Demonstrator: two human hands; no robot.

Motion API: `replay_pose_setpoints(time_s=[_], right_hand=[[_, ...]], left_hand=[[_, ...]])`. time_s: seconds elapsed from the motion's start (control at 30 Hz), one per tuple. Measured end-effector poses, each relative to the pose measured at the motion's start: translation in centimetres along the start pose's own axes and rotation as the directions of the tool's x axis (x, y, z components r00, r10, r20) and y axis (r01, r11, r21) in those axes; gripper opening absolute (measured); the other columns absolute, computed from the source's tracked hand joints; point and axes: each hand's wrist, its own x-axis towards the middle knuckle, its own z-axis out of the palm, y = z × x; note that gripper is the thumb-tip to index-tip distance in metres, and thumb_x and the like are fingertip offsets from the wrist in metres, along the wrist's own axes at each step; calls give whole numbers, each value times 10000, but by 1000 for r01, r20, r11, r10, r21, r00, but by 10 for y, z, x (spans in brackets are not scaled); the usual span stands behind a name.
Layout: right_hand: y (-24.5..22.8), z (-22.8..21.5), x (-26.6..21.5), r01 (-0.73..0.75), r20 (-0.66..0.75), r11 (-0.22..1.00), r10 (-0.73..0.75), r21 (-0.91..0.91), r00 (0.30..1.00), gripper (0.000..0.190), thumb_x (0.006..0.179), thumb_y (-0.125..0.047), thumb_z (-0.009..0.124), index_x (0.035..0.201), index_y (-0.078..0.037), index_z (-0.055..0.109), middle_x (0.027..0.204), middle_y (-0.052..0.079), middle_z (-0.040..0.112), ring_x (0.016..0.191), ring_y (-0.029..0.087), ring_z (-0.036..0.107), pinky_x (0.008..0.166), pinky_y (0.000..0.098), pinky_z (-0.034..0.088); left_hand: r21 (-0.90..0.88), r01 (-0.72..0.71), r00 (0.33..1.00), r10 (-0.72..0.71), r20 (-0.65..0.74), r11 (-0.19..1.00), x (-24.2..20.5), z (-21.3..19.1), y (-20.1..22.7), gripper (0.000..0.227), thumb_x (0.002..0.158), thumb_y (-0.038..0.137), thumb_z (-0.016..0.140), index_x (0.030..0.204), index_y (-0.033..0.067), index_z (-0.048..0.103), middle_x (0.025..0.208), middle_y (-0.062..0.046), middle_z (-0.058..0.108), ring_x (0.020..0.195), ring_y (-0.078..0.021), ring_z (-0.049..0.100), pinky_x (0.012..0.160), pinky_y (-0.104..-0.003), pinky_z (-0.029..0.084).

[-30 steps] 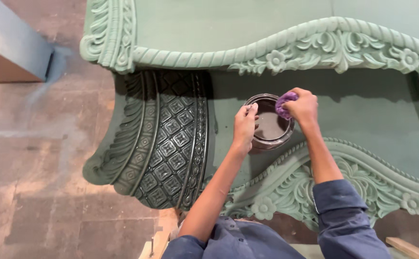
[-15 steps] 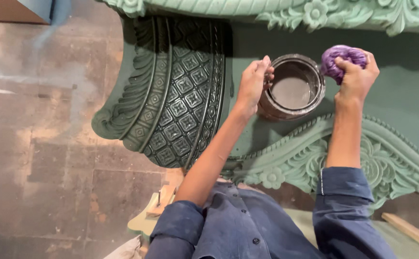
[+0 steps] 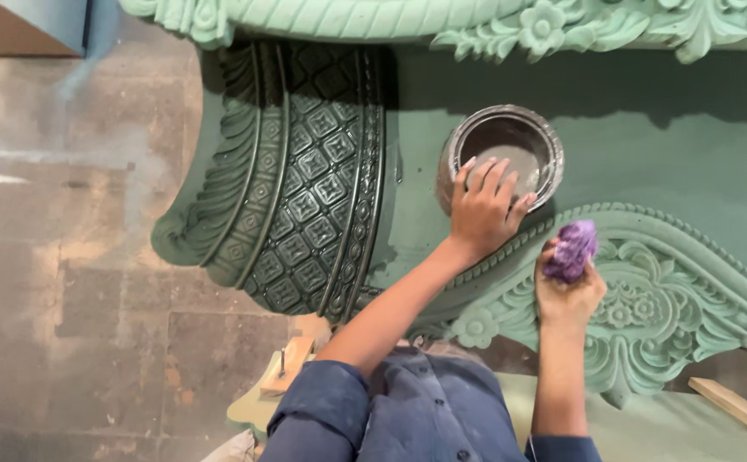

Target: The person uses a purple cloth to wipe and clean the ornate, dark green carved leg of a large piece of furniture. They repeatedly dip the cloth into a metal bucket to re-saturate it before continuing to wipe the intricate patterns on the furniture leg.

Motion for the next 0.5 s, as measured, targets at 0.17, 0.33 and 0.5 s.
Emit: replay_pose_setpoints(time_s=[0.17,0.33,0.5], right_hand=[[-18,-21,-4,42,5,998,-42,-51,999,503,888,-123,629,1356,45,555,1281,223,633,1120,373,640,897,452,570],[-11,-40,-9,2,-74,996,-8,-87,997,494,922,-104,638,1381,47,534,1272,225,631,1108,368,646,898,450,557],[14,-47,-14,2,-106,994,-13,-110,994,524,885,-91,652,1378,42,534,1266,221,642,1106,369,660,886,460,553]], left_hand=[[8,-122,992,122,45,992,-2,6,-9,446,935,502,697,854,67,753,1227,-115,701,1283,-275,582,1238,-546,295],[-80,-324,936,332,116,943,11,8,-48,516,859,600,725,751,95,738,1173,-77,704,1265,-271,587,1233,-607,236],[-133,-390,906,405,119,911,38,36,-59,530,883,626,713,797,103,740,1137,-68,688,1269,-265,573,1252,-610,236]])
